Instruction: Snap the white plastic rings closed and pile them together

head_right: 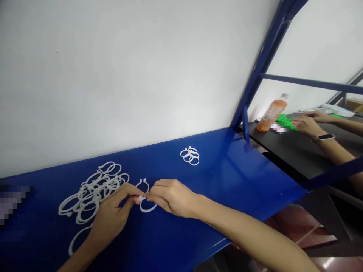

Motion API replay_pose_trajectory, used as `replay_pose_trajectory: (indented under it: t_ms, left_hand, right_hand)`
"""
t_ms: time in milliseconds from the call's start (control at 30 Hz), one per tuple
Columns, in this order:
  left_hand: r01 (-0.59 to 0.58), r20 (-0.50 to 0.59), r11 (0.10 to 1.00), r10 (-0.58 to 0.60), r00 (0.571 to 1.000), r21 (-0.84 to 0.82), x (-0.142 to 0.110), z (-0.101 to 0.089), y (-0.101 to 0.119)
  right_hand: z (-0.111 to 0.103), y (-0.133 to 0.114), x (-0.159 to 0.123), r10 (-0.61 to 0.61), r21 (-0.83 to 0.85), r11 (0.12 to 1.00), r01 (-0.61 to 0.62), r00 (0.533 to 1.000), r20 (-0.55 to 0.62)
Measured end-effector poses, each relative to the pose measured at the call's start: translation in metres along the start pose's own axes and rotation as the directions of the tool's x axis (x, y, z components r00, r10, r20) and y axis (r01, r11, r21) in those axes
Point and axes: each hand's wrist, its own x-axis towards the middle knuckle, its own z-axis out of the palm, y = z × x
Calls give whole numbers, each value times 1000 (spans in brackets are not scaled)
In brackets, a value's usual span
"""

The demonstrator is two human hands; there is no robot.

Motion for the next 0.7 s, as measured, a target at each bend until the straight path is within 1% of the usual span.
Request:
replay_pose_trajectory:
  t_ms: [67, 133, 267, 333, 367, 433, 467, 500, 533, 567, 600, 633, 667, 700]
  left_hand:
    - [-71, 6, 997, 71, 997, 10, 0, 0, -2]
    - [-117, 21, 993, 117, 993, 19, -1, 0, -5]
    - [-134, 27, 988, 132, 991, 81, -2, 1, -6]
    - [-129, 10, 983, 129, 992, 134, -1, 1, -6]
    - [-127, 3, 977, 128, 992, 169, -1, 2, -7]
    - [-133, 8, 958, 135, 991, 253, 0, 3, -11]
    - [-141, 23, 943, 141, 990, 300, 0, 4, -15]
    - [-152, 45, 926, 145, 988, 344, 0, 4, -19]
    - [-162, 72, 910, 146, 987, 383, 0, 5, -22]
    - [-171, 101, 894, 142, 985, 413, -1, 5, -26]
    - [-179, 129, 882, 135, 982, 436, -2, 5, -29]
    - [-187, 155, 872, 130, 979, 452, -2, 5, -31]
    - [-194, 174, 865, 127, 977, 462, -3, 5, -33]
    - [-204, 187, 860, 129, 974, 469, -3, 6, -33]
  right_hand:
    - [0, 0, 0, -17, -24, 1000, 18, 1000, 17]
    - [2, 0, -1, -43, -41, 998, 45, 998, 43]
    - [5, 1, -1, -77, -55, 995, 80, 996, 52]
    - [3, 4, 0, -57, -53, 997, 58, 998, 12]
    - [-1, 9, 1, -38, -57, 998, 36, 999, -26]
    - [-16, 24, 3, 35, -86, 995, -48, 989, -146]
    - [-27, 35, 4, 94, -111, 986, -121, 970, -224]
    - [-40, 49, 6, 184, -123, 965, -231, 934, -307]
    - [-54, 64, 7, 285, -114, 929, -352, 878, -384]
    - [-69, 81, 8, 400, -90, 877, -472, 822, -406]
    - [-83, 98, 9, 524, -46, 814, -578, 767, -369]
    - [-97, 115, 11, 628, 6, 756, -655, 723, -289]
    - [-108, 131, 12, 660, 23, 737, -676, 711, -244]
    - [-117, 144, 14, 673, 29, 729, -683, 709, -212]
